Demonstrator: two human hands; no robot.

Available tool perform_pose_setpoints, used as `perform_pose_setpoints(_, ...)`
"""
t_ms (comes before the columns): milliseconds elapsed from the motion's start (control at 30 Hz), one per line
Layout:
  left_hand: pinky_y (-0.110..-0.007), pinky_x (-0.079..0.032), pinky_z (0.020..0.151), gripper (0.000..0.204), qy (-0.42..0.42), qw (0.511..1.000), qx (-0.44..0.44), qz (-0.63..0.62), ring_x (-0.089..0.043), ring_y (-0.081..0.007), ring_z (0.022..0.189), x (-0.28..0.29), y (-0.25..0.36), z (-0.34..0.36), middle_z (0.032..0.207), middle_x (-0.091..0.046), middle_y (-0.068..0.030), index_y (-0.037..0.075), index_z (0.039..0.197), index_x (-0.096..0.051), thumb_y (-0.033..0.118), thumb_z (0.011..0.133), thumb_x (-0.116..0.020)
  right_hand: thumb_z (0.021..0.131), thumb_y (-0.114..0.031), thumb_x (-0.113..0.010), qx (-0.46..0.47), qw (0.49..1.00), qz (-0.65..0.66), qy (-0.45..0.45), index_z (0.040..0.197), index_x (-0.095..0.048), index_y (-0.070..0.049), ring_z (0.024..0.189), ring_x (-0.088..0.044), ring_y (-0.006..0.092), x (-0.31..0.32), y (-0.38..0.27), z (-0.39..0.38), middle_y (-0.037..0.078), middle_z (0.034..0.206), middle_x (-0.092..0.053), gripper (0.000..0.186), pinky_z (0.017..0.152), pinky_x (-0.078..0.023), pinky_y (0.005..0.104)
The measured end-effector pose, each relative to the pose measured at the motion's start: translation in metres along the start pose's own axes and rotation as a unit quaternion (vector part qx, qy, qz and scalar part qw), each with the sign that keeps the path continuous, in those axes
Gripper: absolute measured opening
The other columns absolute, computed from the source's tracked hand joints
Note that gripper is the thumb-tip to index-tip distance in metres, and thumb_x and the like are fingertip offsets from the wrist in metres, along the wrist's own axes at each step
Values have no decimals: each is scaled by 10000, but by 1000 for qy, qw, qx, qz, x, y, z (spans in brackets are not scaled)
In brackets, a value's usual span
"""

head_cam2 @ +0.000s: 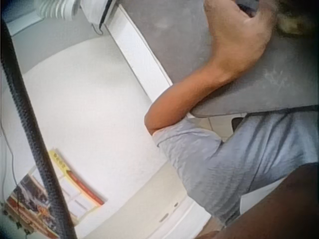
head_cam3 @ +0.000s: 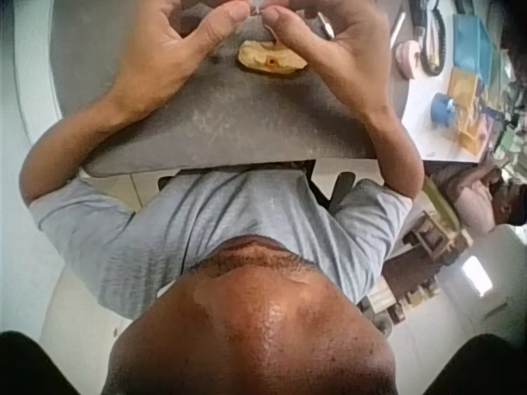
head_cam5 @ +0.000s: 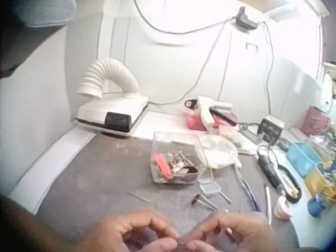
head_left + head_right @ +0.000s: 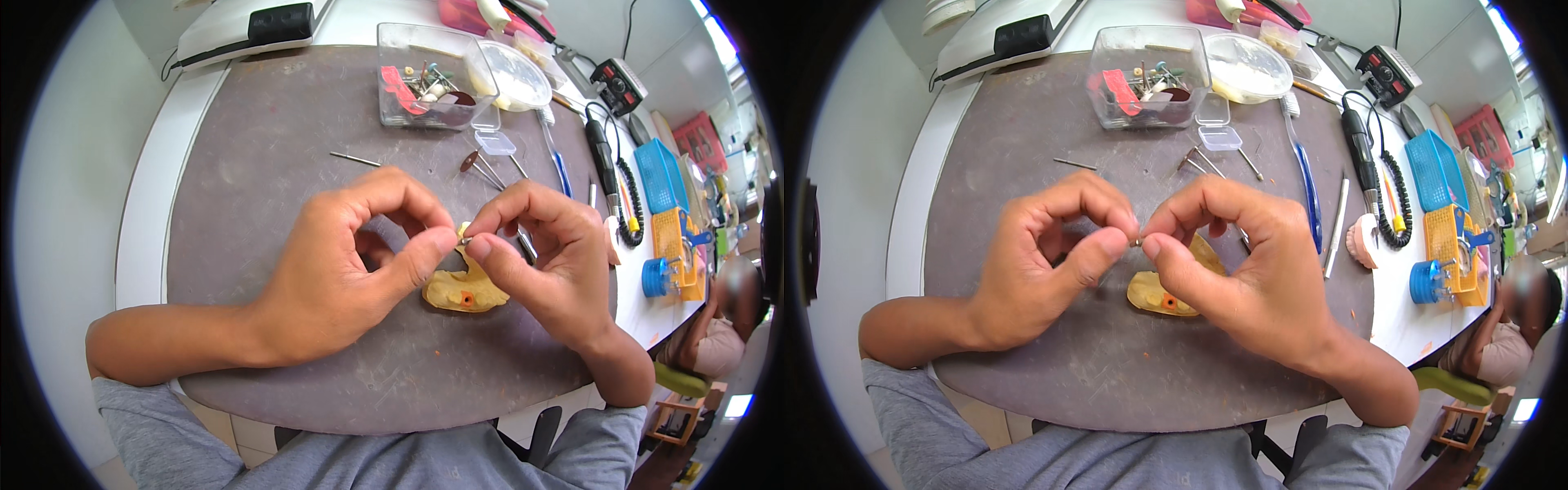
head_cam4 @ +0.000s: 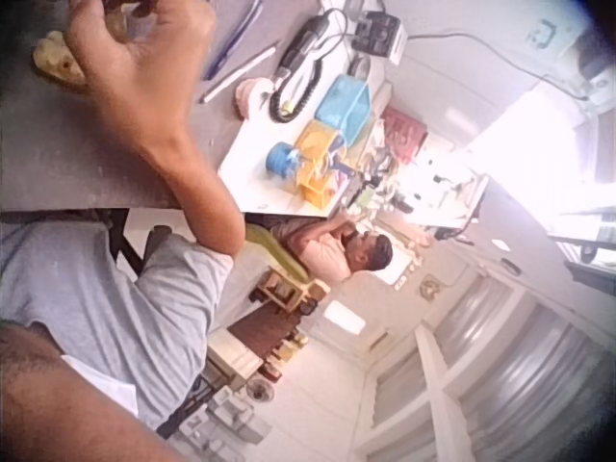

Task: The person trims an orange dental component with a scalpel and a rotary tool, then inserts metal pins and fits a pink denture base onto a yellow dental cast.

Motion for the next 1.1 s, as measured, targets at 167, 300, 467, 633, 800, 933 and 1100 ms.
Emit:
perform_pose_setpoints(167, -313, -488, 739, 392, -25, 959, -127, 253, -597, -176, 902, -2, 5, -4, 1019, -621, -61, 43, 1056, -643, 238, 787, -852, 847, -26, -719, 37, 998, -52, 1, 908, -669, 26, 847, -609, 115, 12, -5, -4, 60, 890, -681, 94, 786, -466, 265)
perform_pose_setpoints(300, -365, -494, 736, 427, -47, 908, -220, 354, -597, -267, 878, -10, -8, -4, 995, -627, -83, 51, 1021, -658, 173, 682, -887, 734, 54, -700, 108, 983, -149, -13, 857, -674, 28, 793, -668, 187, 18, -11, -11, 109, 838, -690, 128, 732, -509, 293)
perform_pose_setpoints(467, -378, -498, 739, 361, -52, 921, -206, 326, -600, -278, 871, -9, -7, -6, 980, -633, -102, 45, 952, -669, 67, 657, -875, 646, 71, -736, 118, 958, -256, -46, 826, -697, -12, 766, -689, 215, 12, -16, -22, 99, 833, -704, 202, 690, -523, 316)
perform_pose_setpoints(633, -370, -502, 727, 357, -28, 930, -227, 289, -617, -283, 854, -10, -6, -6, 956, -637, -107, 39, 957, -669, 48, 659, -865, 621, 17, -795, 145, 931, -331, -45, 844, -722, -68, 729, -652, 200, 7, -23, -27, 51, 839, -708, 250, 660, -467, 315)
perform_pose_setpoints(800, -367, -504, 723, 353, -21, 930, -235, 283, -624, -275, 846, -10, -7, -5, 947, -638, -106, 39, 948, -669, 46, 655, -866, 610, 2, -811, 153, 927, -339, -39, 859, -731, -78, 715, -638, 190, 5, -24, -29, 43, 843, -708, 274, 653, -440, 316)
perform_pose_setpoints(933, -362, -502, 703, 359, -14, 928, -243, 283, -619, -263, 823, -11, -7, -5, 940, -637, -101, 43, 940, -671, 51, 645, -875, 610, 4, -810, 148, 926, -345, -43, 864, -731, -78, 715, -638, 190, 5, -24, -29, 41, 837, -705, 279, 656, -434, 317)
perform_pose_setpoints(1100, -352, -493, 673, 367, -6, 925, -253, 282, -605, -250, 791, -11, -6, -8, 926, -638, -91, 49, 933, -676, 66, 635, -888, 618, 8, -801, 137, 926, -350, -41, 856, -726, -77, 700, -629, 191, 1, -28, -30, 41, 829, -698, 263, 649, -427, 320)
Point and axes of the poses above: each hand's wrist, its own z-axis towards the middle knuckle, its own x-axis out of the back of the hand, y = z × x, the point moved 1 cm from there along z, towards the middle knuckle
